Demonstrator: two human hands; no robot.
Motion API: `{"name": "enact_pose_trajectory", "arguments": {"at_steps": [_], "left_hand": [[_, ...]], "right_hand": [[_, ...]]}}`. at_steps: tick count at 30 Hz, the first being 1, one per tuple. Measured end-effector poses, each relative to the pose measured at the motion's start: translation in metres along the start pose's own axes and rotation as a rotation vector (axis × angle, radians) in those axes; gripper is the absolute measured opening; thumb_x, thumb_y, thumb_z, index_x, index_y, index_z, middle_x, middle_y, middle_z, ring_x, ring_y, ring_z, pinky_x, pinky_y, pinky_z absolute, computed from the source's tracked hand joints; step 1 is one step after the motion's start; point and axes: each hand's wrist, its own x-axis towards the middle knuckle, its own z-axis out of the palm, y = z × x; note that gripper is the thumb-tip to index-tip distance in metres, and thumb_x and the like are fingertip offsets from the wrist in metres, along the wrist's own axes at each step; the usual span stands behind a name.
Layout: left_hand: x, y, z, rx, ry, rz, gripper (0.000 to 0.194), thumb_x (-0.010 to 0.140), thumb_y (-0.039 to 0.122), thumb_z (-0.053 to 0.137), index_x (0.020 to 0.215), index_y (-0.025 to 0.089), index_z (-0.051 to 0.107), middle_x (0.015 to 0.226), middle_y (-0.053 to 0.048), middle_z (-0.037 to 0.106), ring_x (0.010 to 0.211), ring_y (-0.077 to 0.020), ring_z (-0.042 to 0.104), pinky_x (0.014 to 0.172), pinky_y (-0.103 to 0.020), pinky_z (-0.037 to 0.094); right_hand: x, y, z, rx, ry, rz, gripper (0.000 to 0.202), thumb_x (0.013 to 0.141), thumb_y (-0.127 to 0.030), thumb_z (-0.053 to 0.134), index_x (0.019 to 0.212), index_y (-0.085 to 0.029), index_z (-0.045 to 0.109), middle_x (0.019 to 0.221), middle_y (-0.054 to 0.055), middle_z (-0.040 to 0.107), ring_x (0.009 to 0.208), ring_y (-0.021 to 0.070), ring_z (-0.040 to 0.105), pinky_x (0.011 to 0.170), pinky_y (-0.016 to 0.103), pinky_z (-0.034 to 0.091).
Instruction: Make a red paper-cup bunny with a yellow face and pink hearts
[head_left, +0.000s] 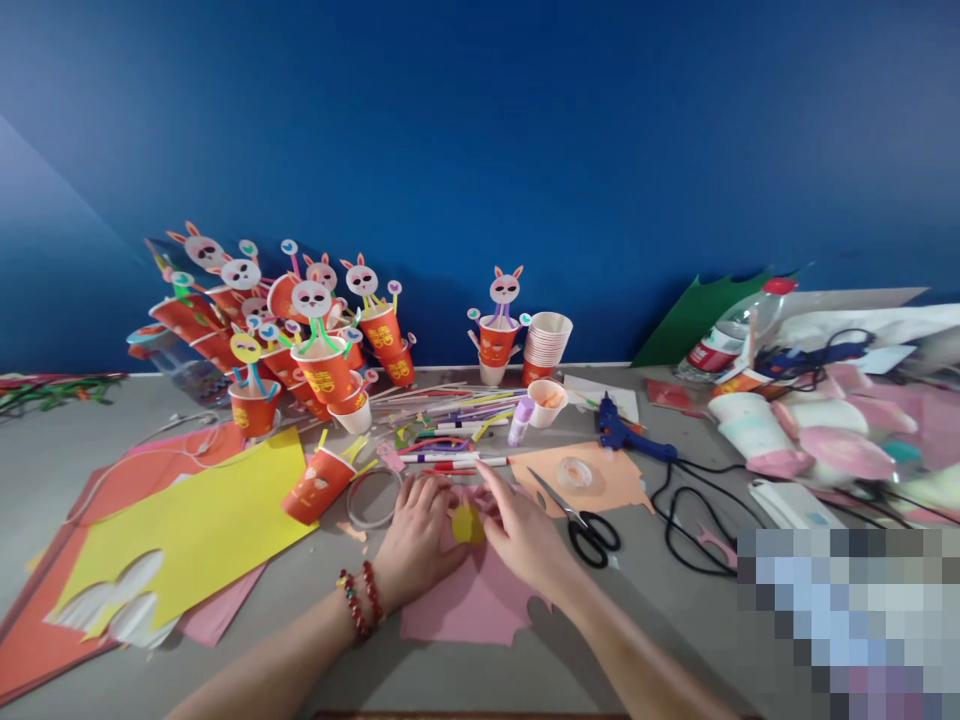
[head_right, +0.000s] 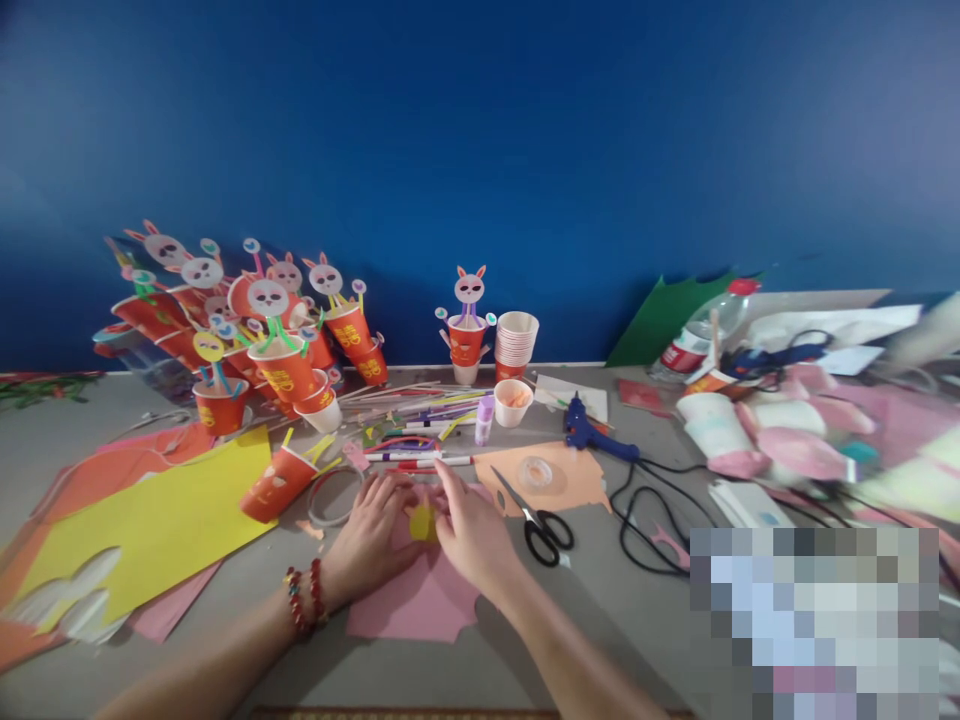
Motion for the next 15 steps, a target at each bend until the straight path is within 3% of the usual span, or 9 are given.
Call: {"name": "enact_pose_trajectory", "arguments": {"at_steps": [15], "left_hand": [[-0.0011, 0.0034, 0.0020, -0.067, 0.035, 0.023, 0.035, 0.079, 0.026, 0.067, 0.110, 0.020, 0.053, 0.121, -0.013, 0.058, 0.118, -0.0320, 0.052, 0.112, -0.059, 0.025]], "right_hand": [[0.0013, 0.0020, 0.0003, 0.187, 0.024, 0.030, 0.076, 0.076, -0.002, 0.053, 0.146, -0.027, 0.035, 0.118, 0.008, 0.066, 0.098, 0.0235, 0.065, 0.086, 0.038, 0.054]]}}
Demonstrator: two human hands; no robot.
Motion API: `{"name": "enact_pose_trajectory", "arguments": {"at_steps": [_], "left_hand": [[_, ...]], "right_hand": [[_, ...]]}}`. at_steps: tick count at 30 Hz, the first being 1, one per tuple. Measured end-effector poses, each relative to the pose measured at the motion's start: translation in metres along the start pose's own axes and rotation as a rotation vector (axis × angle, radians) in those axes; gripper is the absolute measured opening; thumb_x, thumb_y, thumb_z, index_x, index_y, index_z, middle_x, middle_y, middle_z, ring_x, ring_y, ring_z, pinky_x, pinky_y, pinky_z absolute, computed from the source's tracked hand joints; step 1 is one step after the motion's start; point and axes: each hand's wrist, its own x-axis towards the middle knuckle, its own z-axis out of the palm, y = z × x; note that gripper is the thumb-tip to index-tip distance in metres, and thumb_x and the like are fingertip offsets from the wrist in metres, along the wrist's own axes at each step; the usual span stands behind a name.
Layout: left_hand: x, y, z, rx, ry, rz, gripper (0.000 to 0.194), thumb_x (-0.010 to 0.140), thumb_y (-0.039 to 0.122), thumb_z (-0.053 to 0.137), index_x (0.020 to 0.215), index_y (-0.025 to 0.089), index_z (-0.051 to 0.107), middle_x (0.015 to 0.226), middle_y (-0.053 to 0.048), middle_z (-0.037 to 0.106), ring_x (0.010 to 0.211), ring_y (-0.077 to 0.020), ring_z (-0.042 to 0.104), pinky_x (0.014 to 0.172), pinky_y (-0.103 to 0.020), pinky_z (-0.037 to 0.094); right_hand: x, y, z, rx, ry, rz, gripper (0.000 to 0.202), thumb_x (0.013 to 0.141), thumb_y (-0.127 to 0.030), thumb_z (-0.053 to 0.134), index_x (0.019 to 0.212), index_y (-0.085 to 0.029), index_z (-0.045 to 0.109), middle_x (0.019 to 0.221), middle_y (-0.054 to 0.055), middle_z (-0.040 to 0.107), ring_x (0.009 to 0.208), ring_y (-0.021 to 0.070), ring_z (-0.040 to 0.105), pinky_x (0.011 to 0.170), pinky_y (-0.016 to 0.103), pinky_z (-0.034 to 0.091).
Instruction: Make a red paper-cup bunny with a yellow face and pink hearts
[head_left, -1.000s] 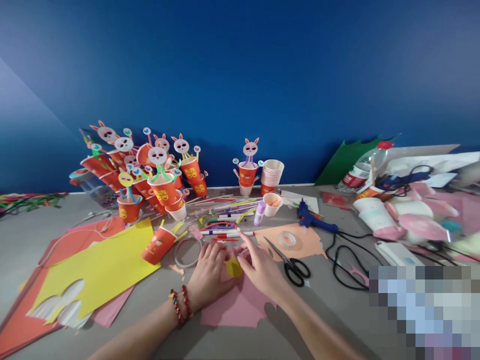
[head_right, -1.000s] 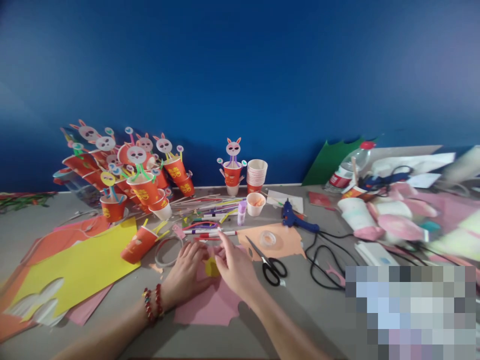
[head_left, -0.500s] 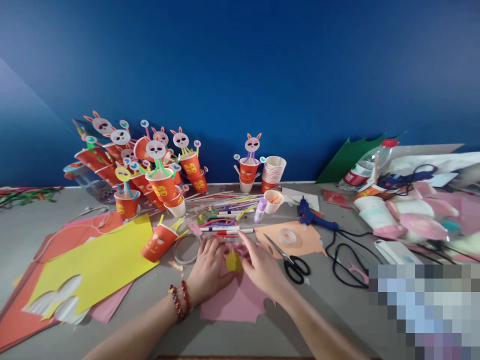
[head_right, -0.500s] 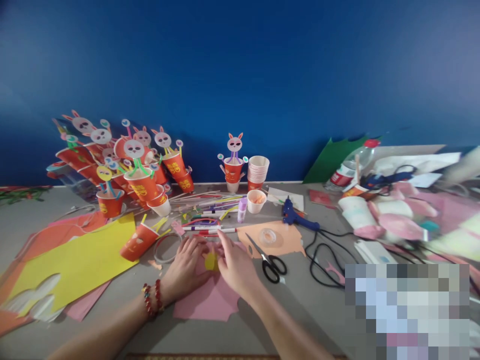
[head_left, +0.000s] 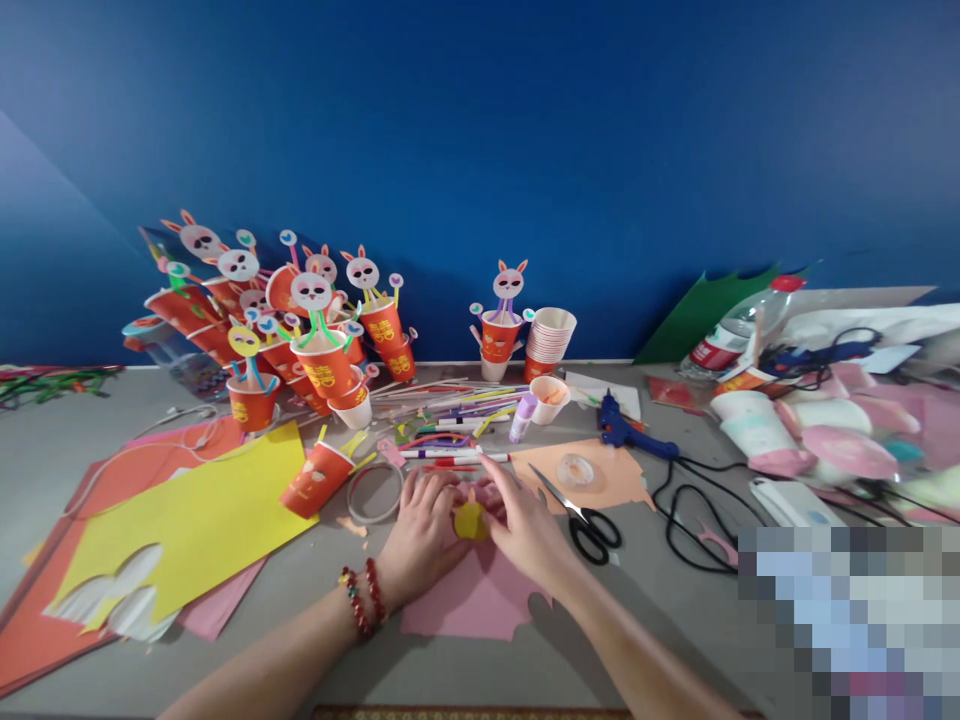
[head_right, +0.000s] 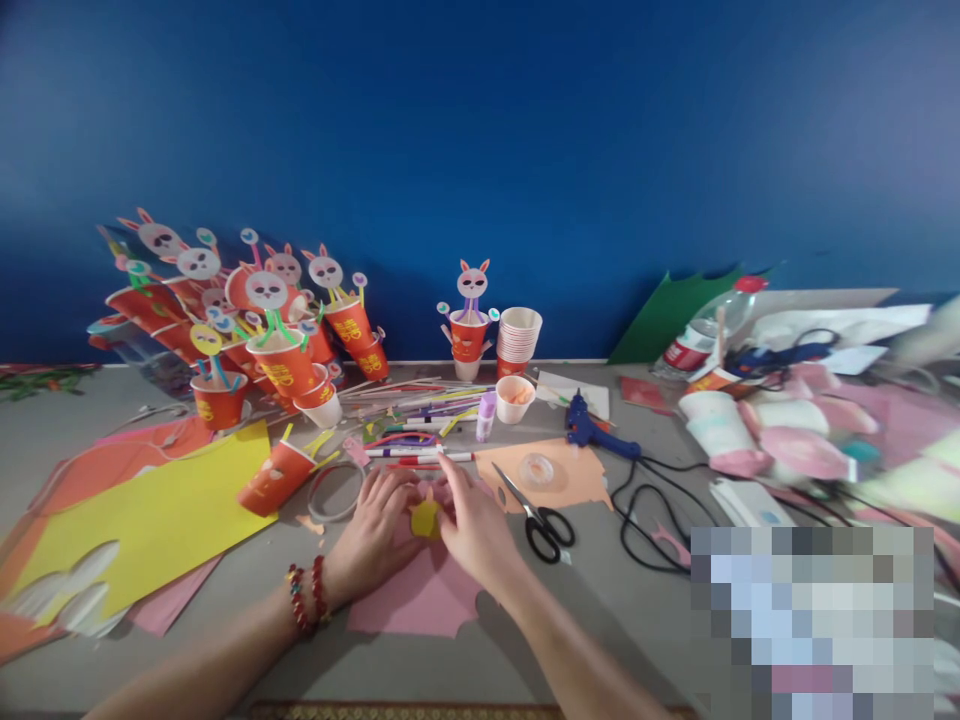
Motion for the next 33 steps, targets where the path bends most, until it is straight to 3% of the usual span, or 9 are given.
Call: {"name": "enact_pose_trajectory", "arguments": {"at_steps": [3, 7, 9, 12, 16, 22, 26, 29, 33], "left_hand": [[-0.001, 0.001, -0.002, -0.049, 0.028, 0.012, 0.039, 0.081, 0.027, 0.067, 0.116, 0.021, 0.051, 0.127, -0.014, 0.055, 0.122, -0.0322, 0.049, 0.113, -0.061, 0.022], [-0.001, -0.001, -0.011, -0.223, 0.220, -0.063, 0.051, 0.085, 0.027, 0.063, 0.131, 0.019, 0.043, 0.140, -0.019, 0.043, 0.133, -0.0330, 0.040, 0.109, -0.055, 0.034], [-0.001, -0.004, -0.014, -0.400, 0.295, -0.155, 0.046, 0.088, 0.026, 0.059, 0.131, 0.019, 0.043, 0.138, -0.018, 0.046, 0.129, -0.0304, 0.046, 0.104, -0.049, 0.043], [-0.001, -0.005, -0.011, -0.819, 0.180, -0.346, 0.029, 0.092, 0.034, 0.055, 0.117, 0.018, 0.052, 0.108, -0.012, 0.065, 0.093, -0.0227, 0.067, 0.078, -0.037, 0.056], [0.000, -0.002, -0.002, -1.226, -0.071, -0.579, 0.034, 0.087, 0.048, 0.061, 0.094, 0.015, 0.059, 0.067, -0.003, 0.067, 0.053, -0.0147, 0.064, 0.053, -0.026, 0.052], [0.003, 0.001, -0.004, -1.356, -0.107, -0.657, 0.039, 0.082, 0.052, 0.065, 0.092, 0.015, 0.060, 0.065, -0.004, 0.072, 0.055, -0.0174, 0.069, 0.053, -0.026, 0.053], [0.004, -0.001, -0.006, -1.394, -0.085, -0.673, 0.038, 0.082, 0.051, 0.066, 0.093, 0.015, 0.061, 0.068, -0.005, 0.073, 0.060, -0.0183, 0.071, 0.057, -0.026, 0.054], [0.004, -0.001, -0.005, -1.376, -0.081, -0.658, 0.041, 0.081, 0.053, 0.067, 0.093, 0.014, 0.062, 0.070, -0.005, 0.073, 0.059, -0.0179, 0.070, 0.057, -0.026, 0.054], [0.003, 0.000, -0.001, -1.313, -0.070, -0.627, 0.040, 0.083, 0.053, 0.065, 0.092, 0.015, 0.063, 0.069, -0.004, 0.073, 0.058, -0.0178, 0.070, 0.058, -0.027, 0.055]], "right_hand": [[0.001, 0.003, 0.002, 0.098, 0.028, -0.001, 0.081, 0.074, 0.000, 0.052, 0.147, -0.030, 0.034, 0.119, 0.007, 0.064, 0.092, 0.0218, 0.066, 0.082, 0.036, 0.056], [0.003, 0.005, 0.002, 0.349, 0.122, 0.011, 0.073, 0.081, -0.010, 0.055, 0.148, -0.029, 0.033, 0.122, 0.010, 0.060, 0.079, 0.0179, 0.067, 0.072, 0.033, 0.058], [0.004, 0.003, 0.000, 0.480, 0.156, 0.019, 0.069, 0.084, -0.016, 0.056, 0.147, -0.029, 0.032, 0.123, 0.010, 0.057, 0.076, 0.0161, 0.067, 0.069, 0.031, 0.059], [0.003, -0.004, -0.004, 0.584, 0.176, 0.040, 0.067, 0.085, -0.020, 0.057, 0.146, -0.028, 0.031, 0.124, 0.011, 0.055, 0.077, 0.0157, 0.067, 0.067, 0.029, 0.058], [0.002, -0.012, -0.002, 0.626, 0.176, 0.040, 0.063, 0.087, -0.024, 0.058, 0.145, -0.026, 0.033, 0.122, 0.011, 0.056, 0.081, 0.0165, 0.068, 0.072, 0.030, 0.059], [0.003, -0.011, -0.001, 0.590, 0.210, 0.026, 0.055, 0.087, -0.028, 0.061, 0.139, -0.027, 0.042, 0.125, 0.011, 0.053, 0.089, 0.0178, 0.065, 0.072, 0.029, 0.059], [0.005, -0.009, -0.008, 0.568, 0.332, 0.033, 0.017, 0.086, -0.033, 0.064, 0.099, -0.022, 0.064, 0.107, 0.008, 0.062, 0.089, 0.0189, 0.062, 0.071, 0.027, 0.056], [0.003, -0.009, -0.005, 0.567, 0.219, 0.079, 0.018, 0.087, -0.037, 0.064, 0.083, -0.019, 0.065, 0.079, 0.004, 0.065, 0.070, 0.0163, 0.061, 0.063, 0.025, 0.053], [-0.001, -0.009, 0.005, 0.482, 0.144, 0.070, 0.018, 0.087, -0.036, 0.064, 0.083, -0.019, 0.067, 0.076, 0.003, 0.068, 0.065, 0.0157, 0.061, 0.061, 0.024, 0.050]]}}
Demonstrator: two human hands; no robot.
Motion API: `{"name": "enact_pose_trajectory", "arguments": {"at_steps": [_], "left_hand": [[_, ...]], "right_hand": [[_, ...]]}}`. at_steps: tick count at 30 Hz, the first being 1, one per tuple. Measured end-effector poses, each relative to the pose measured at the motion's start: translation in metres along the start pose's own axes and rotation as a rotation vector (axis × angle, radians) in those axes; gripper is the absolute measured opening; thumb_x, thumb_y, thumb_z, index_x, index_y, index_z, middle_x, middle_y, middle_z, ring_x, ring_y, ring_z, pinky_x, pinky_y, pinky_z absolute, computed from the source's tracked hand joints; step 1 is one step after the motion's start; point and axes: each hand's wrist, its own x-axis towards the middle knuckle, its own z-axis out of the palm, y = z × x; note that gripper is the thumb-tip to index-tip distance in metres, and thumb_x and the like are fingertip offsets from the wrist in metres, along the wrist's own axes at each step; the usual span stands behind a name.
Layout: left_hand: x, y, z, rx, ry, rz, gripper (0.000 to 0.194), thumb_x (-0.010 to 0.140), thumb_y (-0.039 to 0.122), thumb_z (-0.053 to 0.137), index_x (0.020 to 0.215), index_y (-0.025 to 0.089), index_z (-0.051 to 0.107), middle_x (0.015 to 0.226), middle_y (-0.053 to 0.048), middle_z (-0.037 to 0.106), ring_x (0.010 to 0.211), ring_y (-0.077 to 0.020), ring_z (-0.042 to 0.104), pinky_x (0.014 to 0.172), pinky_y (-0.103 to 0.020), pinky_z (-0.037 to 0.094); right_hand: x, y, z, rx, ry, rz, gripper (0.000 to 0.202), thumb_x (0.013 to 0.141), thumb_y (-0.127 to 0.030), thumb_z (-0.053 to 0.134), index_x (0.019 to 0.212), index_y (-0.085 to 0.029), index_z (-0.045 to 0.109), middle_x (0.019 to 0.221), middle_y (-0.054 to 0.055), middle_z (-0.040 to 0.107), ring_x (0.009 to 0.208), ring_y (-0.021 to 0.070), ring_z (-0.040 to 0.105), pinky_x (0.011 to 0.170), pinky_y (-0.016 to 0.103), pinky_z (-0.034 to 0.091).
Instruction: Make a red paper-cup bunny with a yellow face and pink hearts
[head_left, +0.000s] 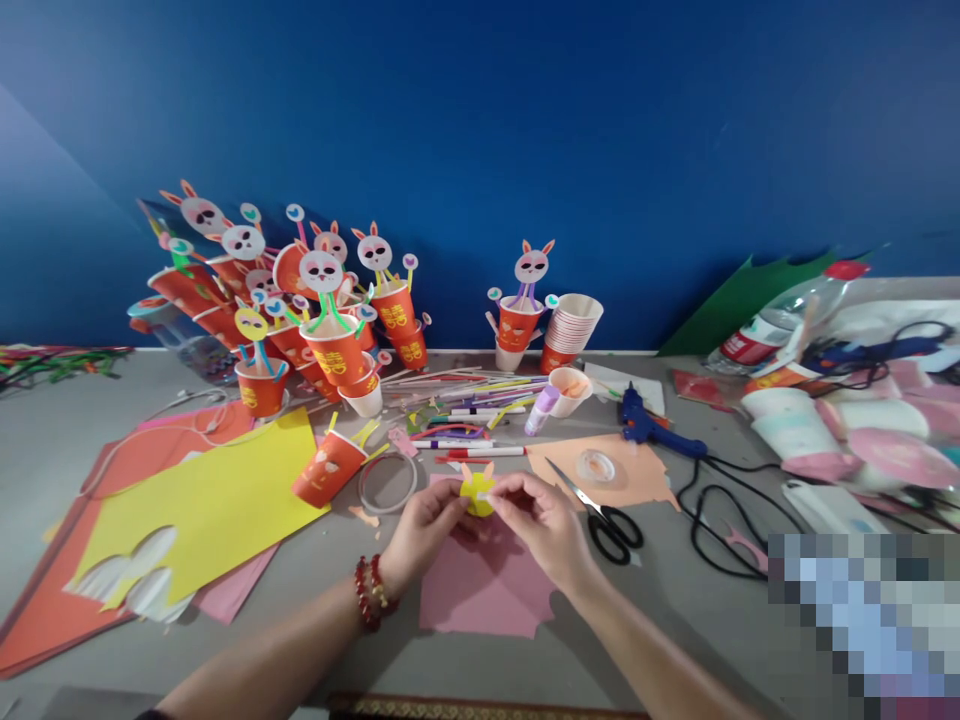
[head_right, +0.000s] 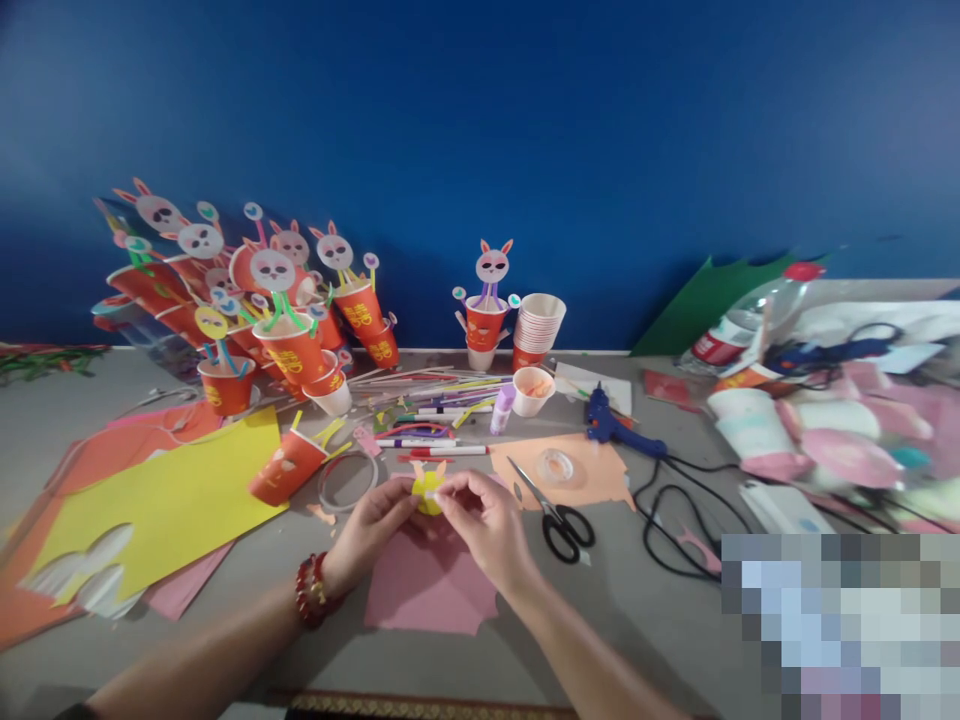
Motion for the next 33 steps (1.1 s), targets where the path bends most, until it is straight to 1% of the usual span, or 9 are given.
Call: {"name": "enact_pose_trajectory", "arguments": {"at_steps": [3, 5, 8, 12, 16, 20, 28, 33], "left_hand": [[0.0000, -0.0018, 0.0004, 0.017, -0.009, 0.016, 0.038, 0.085, 0.052, 0.063, 0.092, 0.015, 0.063, 0.074, -0.005, 0.074, 0.060, -0.0180, 0.071, 0.058, -0.027, 0.056], [0.0000, -0.0025, 0.0003, 0.023, -0.010, 0.020, 0.038, 0.085, 0.052, 0.062, 0.092, 0.015, 0.062, 0.077, -0.006, 0.074, 0.061, -0.0180, 0.072, 0.058, -0.027, 0.056], [-0.0001, -0.0037, -0.0003, 0.034, -0.006, 0.023, 0.039, 0.085, 0.053, 0.061, 0.094, 0.015, 0.062, 0.076, -0.006, 0.074, 0.062, -0.0185, 0.072, 0.060, -0.028, 0.056], [-0.0008, -0.0053, -0.0010, 0.038, -0.020, 0.022, 0.037, 0.087, 0.052, 0.059, 0.096, 0.016, 0.062, 0.074, -0.005, 0.075, 0.066, -0.0199, 0.073, 0.062, -0.029, 0.057], [-0.0015, -0.0051, -0.0005, 0.045, -0.029, 0.026, 0.037, 0.088, 0.051, 0.059, 0.097, 0.015, 0.062, 0.075, -0.006, 0.075, 0.067, -0.0201, 0.073, 0.062, -0.029, 0.057], [-0.0020, -0.0039, 0.0004, 0.046, -0.030, 0.033, 0.035, 0.089, 0.050, 0.059, 0.096, 0.015, 0.062, 0.073, -0.006, 0.074, 0.066, -0.0199, 0.073, 0.063, -0.029, 0.057], [-0.0027, -0.0032, 0.0002, 0.031, -0.052, 0.059, 0.029, 0.091, 0.045, 0.057, 0.096, 0.017, 0.063, 0.074, -0.004, 0.072, 0.065, -0.0170, 0.070, 0.063, -0.027, 0.055], [-0.0043, -0.0020, -0.0007, 0.045, -0.031, 0.107, 0.027, 0.089, 0.042, 0.061, 0.095, 0.016, 0.065, 0.077, -0.003, 0.069, 0.066, -0.0139, 0.063, 0.063, -0.024, 0.052]], "right_hand": [[-0.0004, -0.0008, 0.0044, -0.045, 0.010, -0.042, 0.016, 0.088, -0.033, 0.062, 0.081, -0.019, 0.068, 0.077, 0.002, 0.069, 0.063, 0.0148, 0.060, 0.058, 0.023, 0.048], [0.0001, -0.0029, 0.0052, -0.073, 0.014, -0.075, 0.014, 0.088, -0.029, 0.061, 0.081, -0.020, 0.068, 0.079, 0.003, 0.070, 0.066, 0.0154, 0.061, 0.060, 0.024, 0.048], [0.0003, -0.0049, 0.0049, -0.131, 0.014, -0.107, 0.012, 0.088, -0.026, 0.060, 0.081, -0.021, 0.069, 0.081, 0.003, 0.071, 0.070, 0.0165, 0.063, 0.063, 0.024, 0.049], [-0.0008, -0.0024, 0.0049, -0.168, 0.025, -0.098, 0.013, 0.089, -0.027, 0.060, 0.082, -0.020, 0.069, 0.078, 0.002, 0.071, 0.063, 0.0147, 0.061, 0.059, 0.024, 0.048], [-0.0008, 0.0005, 0.0053, -0.166, 0.026, -0.086, 0.014, 0.090, -0.028, 0.059, 0.083, -0.020, 0.068, 0.076, 0.002, 0.070, 0.062, 0.0143, 0.060, 0.056, 0.023, 0.047], [0.0002, -0.0003, 0.0052, -0.177, 0.016, -0.099, 0.012, 0.089, -0.025, 0.060, 0.081, -0.020, 0.067, 0.074, 0.000, 0.069, 0.060, 0.0133, 0.059, 0.056, 0.022, 0.046], [0.0005, 0.0002, 0.0053, -0.237, 0.013, -0.105, 0.011, 0.089, -0.022, 0.058, 0.081, -0.021, 0.066, 0.074, 0.000, 0.067, 0.061, 0.0139, 0.058, 0.057, 0.023, 0.045], [-0.0003, -0.0008, 0.0051, -0.254, 0.011, -0.110, 0.010, 0.089, -0.019, 0.058, 0.081, -0.021, 0.065, 0.074, 0.000, 0.067, 0.061, 0.0136, 0.057, 0.058, 0.023, 0.044]]}}
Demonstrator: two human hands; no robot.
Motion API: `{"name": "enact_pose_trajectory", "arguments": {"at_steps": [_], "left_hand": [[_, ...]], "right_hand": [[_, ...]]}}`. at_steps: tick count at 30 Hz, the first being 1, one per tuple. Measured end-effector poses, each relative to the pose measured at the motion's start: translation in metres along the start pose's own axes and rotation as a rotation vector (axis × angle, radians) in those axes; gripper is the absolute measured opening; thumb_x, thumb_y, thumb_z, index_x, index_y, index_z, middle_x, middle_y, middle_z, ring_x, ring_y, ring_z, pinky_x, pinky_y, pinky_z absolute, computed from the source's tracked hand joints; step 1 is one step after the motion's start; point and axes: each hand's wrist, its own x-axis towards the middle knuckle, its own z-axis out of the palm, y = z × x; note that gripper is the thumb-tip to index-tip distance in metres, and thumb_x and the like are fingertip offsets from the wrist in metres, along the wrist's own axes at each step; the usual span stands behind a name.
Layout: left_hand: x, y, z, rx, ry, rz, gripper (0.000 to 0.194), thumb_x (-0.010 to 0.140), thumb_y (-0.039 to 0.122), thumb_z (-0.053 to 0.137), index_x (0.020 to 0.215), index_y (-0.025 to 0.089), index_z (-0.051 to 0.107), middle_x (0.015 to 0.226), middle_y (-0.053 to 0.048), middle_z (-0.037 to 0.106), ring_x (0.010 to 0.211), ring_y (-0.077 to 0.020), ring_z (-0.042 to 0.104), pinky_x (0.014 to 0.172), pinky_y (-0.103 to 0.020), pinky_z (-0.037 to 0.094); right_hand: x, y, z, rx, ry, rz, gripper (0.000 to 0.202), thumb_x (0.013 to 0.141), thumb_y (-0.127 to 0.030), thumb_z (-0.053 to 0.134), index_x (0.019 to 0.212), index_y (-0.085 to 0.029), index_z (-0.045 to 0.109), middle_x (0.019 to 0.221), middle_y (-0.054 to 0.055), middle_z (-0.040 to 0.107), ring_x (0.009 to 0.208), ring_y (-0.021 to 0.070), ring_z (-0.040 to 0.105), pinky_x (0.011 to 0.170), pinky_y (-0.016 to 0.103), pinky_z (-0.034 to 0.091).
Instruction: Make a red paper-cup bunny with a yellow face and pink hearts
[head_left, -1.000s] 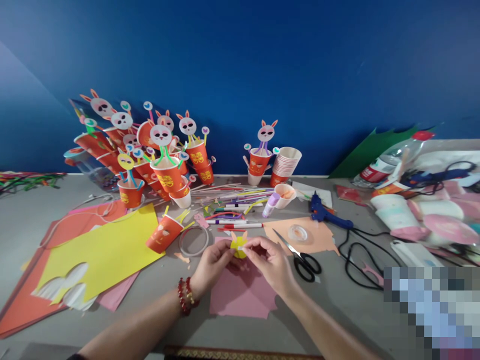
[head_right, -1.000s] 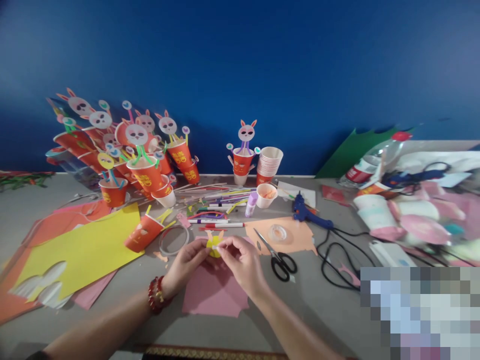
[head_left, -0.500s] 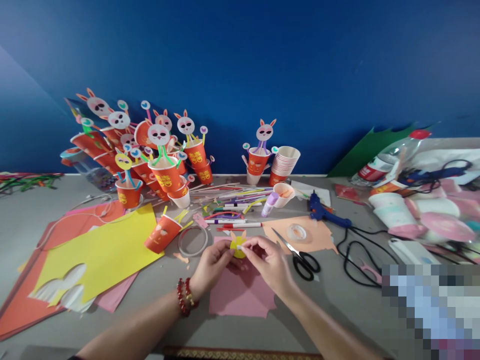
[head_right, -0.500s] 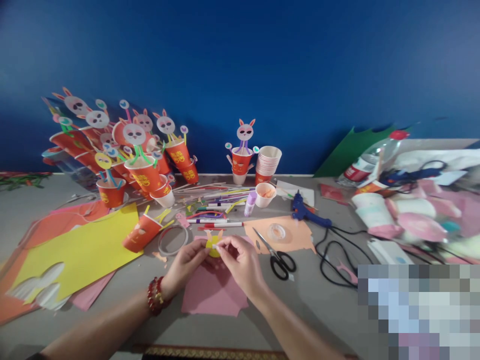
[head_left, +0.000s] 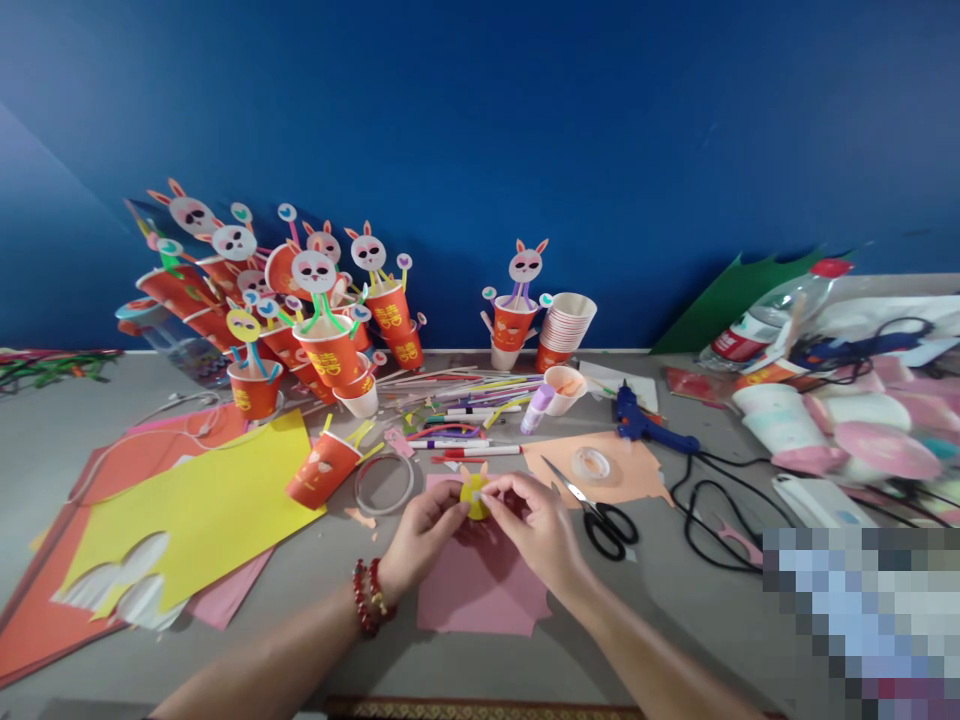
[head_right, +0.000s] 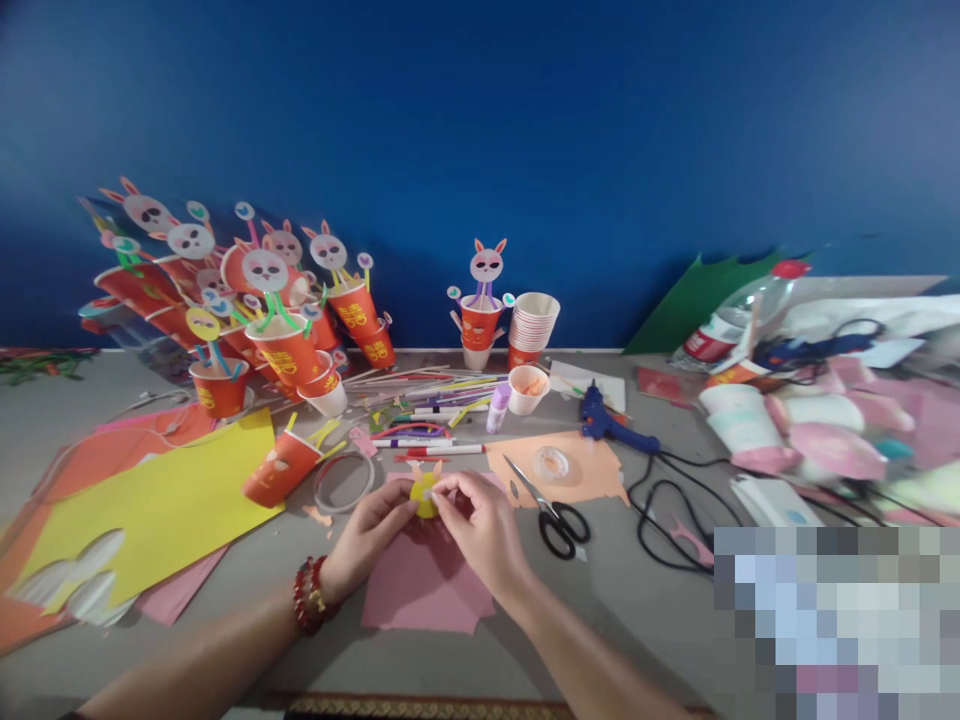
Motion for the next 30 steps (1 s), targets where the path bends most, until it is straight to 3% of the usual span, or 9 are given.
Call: {"name": "enact_pose_trajectory", "arguments": {"at_steps": [7, 11, 19, 27, 30], "left_hand": [[-0.002, -0.001, 0.000, -0.005, -0.027, 0.033, 0.025, 0.090, 0.038, 0.061, 0.098, 0.015, 0.064, 0.083, -0.003, 0.064, 0.071, -0.0132, 0.059, 0.067, -0.024, 0.049], [0.000, -0.007, 0.001, 0.041, 0.034, 0.057, 0.022, 0.087, 0.036, 0.064, 0.092, 0.015, 0.063, 0.081, -0.001, 0.060, 0.069, -0.0114, 0.053, 0.063, -0.022, 0.044], [0.001, -0.010, 0.001, 0.094, 0.122, 0.069, 0.026, 0.089, 0.039, 0.061, 0.077, 0.016, 0.055, 0.064, 0.005, 0.051, 0.056, -0.0081, 0.044, 0.053, -0.019, 0.037], [-0.001, -0.001, 0.003, 0.096, 0.169, 0.095, 0.026, 0.088, 0.040, 0.061, 0.079, 0.016, 0.057, 0.068, 0.001, 0.059, 0.058, -0.0103, 0.052, 0.055, -0.021, 0.042], [-0.002, 0.000, 0.003, 0.094, 0.176, 0.076, 0.026, 0.087, 0.040, 0.063, 0.078, 0.016, 0.056, 0.066, 0.001, 0.060, 0.056, -0.0104, 0.052, 0.053, -0.021, 0.042]], "right_hand": [[-0.001, -0.004, 0.001, -0.018, 0.019, -0.051, 0.012, 0.088, -0.015, 0.057, 0.081, -0.021, 0.064, 0.079, 0.001, 0.068, 0.064, 0.0147, 0.057, 0.061, 0.025, 0.045], [-0.003, -0.006, 0.002, -0.022, 0.034, -0.083, 0.012, 0.087, -0.013, 0.056, 0.083, -0.021, 0.065, 0.080, 0.002, 0.068, 0.069, 0.0161, 0.061, 0.064, 0.026, 0.047], [-0.007, -0.017, -0.003, -0.083, -0.059, -0.161, 0.022, 0.090, -0.012, 0.048, 0.100, -0.023, 0.065, 0.096, 0.005, 0.070, 0.086, 0.0192, 0.066, 0.077, 0.029, 0.051], [-0.008, -0.018, -0.008, -0.277, -0.072, -0.259, 0.035, 0.094, -0.014, 0.045, 0.124, -0.026, 0.058, 0.112, 0.009, 0.065, 0.100, 0.0236, 0.064, 0.084, 0.035, 0.051], [-0.007, -0.018, -0.010, -0.214, -0.015, -0.188, 0.042, 0.092, -0.018, 0.049, 0.134, -0.024, 0.047, 0.114, 0.010, 0.064, 0.087, 0.0215, 0.065, 0.081, 0.035, 0.052]]}}
